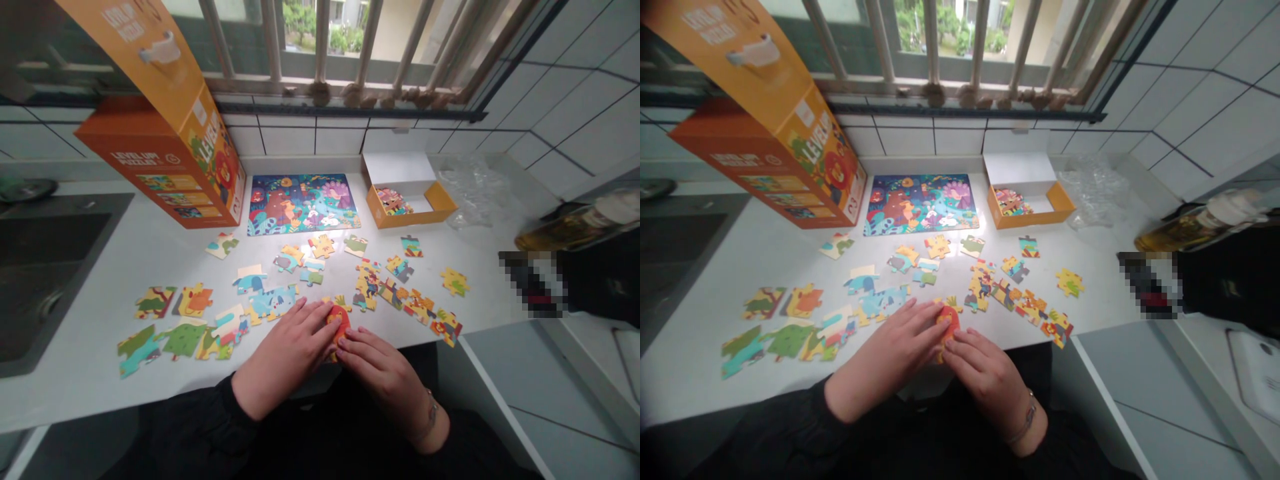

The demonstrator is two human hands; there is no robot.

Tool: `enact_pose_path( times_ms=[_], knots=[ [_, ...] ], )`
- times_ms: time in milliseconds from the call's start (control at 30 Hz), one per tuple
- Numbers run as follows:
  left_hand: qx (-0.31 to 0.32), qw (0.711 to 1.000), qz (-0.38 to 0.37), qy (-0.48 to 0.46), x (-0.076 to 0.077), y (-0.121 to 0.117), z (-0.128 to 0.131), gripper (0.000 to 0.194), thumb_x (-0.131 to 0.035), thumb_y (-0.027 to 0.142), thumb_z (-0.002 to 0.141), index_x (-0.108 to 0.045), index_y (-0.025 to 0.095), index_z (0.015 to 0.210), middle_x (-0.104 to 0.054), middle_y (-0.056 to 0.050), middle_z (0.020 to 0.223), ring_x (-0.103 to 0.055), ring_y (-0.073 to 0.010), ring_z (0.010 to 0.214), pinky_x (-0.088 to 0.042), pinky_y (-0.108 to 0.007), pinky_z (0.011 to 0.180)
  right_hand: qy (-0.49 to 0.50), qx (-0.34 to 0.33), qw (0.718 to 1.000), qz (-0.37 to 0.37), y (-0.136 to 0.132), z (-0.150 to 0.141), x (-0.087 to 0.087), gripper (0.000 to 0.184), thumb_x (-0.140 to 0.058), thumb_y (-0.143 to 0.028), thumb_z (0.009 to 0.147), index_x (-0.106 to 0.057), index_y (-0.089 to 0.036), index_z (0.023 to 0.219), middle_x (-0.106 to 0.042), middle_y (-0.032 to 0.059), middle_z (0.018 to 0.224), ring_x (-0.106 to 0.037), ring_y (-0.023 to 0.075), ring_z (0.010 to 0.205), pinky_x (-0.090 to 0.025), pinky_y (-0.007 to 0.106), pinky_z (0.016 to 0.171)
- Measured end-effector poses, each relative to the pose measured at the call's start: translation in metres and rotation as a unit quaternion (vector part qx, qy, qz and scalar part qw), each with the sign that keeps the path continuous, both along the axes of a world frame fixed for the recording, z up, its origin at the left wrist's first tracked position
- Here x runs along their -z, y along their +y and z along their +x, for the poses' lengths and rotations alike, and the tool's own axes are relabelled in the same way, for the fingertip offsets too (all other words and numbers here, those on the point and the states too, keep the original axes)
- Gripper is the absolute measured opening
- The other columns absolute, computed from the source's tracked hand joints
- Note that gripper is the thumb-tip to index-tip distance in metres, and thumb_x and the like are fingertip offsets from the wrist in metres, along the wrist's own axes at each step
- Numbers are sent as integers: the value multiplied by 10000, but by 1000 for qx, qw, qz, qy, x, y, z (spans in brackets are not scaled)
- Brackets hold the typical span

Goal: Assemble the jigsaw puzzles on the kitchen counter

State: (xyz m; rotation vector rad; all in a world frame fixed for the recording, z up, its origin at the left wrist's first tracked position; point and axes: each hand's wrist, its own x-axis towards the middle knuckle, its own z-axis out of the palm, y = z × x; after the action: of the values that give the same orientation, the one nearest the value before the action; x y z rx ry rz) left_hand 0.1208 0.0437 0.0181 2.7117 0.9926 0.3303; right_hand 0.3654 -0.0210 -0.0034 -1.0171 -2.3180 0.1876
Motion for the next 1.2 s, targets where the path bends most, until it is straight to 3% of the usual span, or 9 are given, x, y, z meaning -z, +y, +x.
enact_pose_path(
  times_ms=[133,233,333,467,633,767,867,1000,1200],
  knots=[
    [-18,1000,-18,8,-6,1,0,580,-738,474,1017,-576,229,1518,-543,-183,1666,-527,-364,1538,-381,-633,1300,-1,8,1000,-5,3,1,-1,331,-711,-221,1054,-715,-160,1379,-779,125,1386,-686,309,1385,-608,536,1167],
    [-26,999,-27,18,-11,8,1,556,-742,445,1010,-590,234,1502,-545,-175,1664,-520,-353,1543,-367,-622,1310,3,60,998,10,9,17,-6,317,-720,-200,1039,-720,-212,1355,-790,110,1348,-696,308,1336,-606,551,1139],
    [-32,998,-33,34,-16,15,2,565,-726,415,1009,-577,211,1515,-551,-185,1656,-512,-364,1546,-347,-642,1316,-27,180,983,14,21,54,-10,330,-712,-214,1035,-708,-218,1366,-789,132,1298,-709,330,1252,-596,590,1103],
    [-42,998,-23,32,-16,19,2,553,-702,398,1007,-581,189,1505,-544,-201,1657,-507,-383,1546,-358,-661,1304,-109,285,951,-49,37,112,-12,545,-755,-464,1002,-658,-139,1428,-721,237,1378,-679,429,1275,-567,683,1094],
    [-47,999,1,17,-19,26,25,497,-670,453,1043,-629,153,1437,-606,-215,1586,-559,-395,1481,-363,-658,1293,-114,261,951,-118,47,145,-11,510,-686,-479,1043,-640,-162,1440,-747,202,1353,-727,377,1216,-607,600,1072],
    [8,1000,9,-8,-29,49,80,360,-544,251,1108,-617,148,1445,-675,-170,1497,-626,-307,1376,-418,-545,1249,-103,253,955,-115,53,147,-14,465,-672,-464,1041,-663,-182,1411,-771,185,1299,-756,363,1158,-628,572,1027],
    [77,997,19,26,-31,71,124,294,-485,160,1104,-679,127,1322,-711,-175,1387,-639,-300,1309,-462,-491,1160,-90,253,956,-122,58,150,-15,466,-691,-469,1018,-672,-188,1389,-783,176,1262,-770,354,1117,-637,553,1000],
    [105,993,8,52,-28,91,159,204,-559,174,1075,-727,134,1184,-750,-152,1182,-665,-317,1169,-523,-477,1005,-75,242,956,-149,67,157,-19,483,-725,-451,987,-663,-193,1390,-787,157,1255,-775,333,1106,-639,521,992],
    [96,992,-25,71,-30,103,168,227,-752,224,972,-738,160,1190,-740,-161,1162,-652,-345,1147,-549,-463,912,-80,217,958,-171,89,164,-26,388,-729,-401,981,-699,-202,1313,-789,141,1241,-760,326,1133,-620,502,1011]
  ],
)
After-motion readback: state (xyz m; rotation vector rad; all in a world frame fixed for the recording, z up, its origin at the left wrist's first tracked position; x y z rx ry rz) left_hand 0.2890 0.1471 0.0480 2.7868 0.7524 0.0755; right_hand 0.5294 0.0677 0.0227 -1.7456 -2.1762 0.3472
